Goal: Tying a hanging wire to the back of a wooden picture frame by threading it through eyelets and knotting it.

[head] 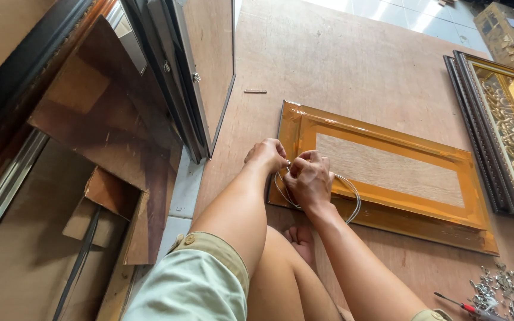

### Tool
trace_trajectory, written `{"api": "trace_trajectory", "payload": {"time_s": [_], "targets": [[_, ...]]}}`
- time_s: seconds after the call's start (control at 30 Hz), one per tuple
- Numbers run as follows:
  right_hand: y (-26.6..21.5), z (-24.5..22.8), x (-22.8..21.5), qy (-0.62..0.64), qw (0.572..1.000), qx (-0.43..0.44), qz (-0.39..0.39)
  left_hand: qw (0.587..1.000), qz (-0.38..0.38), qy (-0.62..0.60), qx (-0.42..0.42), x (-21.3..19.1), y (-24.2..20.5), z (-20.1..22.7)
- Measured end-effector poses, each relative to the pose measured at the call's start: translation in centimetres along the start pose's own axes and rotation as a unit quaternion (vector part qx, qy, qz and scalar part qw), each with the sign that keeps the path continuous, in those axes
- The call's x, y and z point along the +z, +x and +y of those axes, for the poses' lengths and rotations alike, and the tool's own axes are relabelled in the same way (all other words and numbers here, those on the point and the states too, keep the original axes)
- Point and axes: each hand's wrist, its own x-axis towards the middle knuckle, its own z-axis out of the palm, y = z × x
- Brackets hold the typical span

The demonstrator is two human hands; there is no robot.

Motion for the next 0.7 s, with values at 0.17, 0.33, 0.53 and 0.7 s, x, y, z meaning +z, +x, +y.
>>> {"api": "trace_trajectory", "payload": {"time_s": [0.17, 0.33, 0.53, 0.7], "targets": [[-0.4, 1.5, 2.1, 0.026, 0.999, 0.005, 0.031, 0.997, -0.042, 0.036, 0.046, 0.0, 0.0, 0.1], [1.0, 5.0, 4.3, 0.138, 0.986, 0.016, 0.097, 0.995, -0.013, 0.071, 0.073, -0.3, -0.9, 1.0], [0.5, 5.1, 2.7, 0.232, 0.963, 0.032, 0.129, 0.989, 0.027, 0.124, 0.081, 2.4, 2.5, 1.1], [0.2, 5.4, 3.1, 0.214, 0.969, -0.008, 0.120, 0.986, 0.034, 0.140, 0.079, 4.0, 5.4, 0.4]]}}
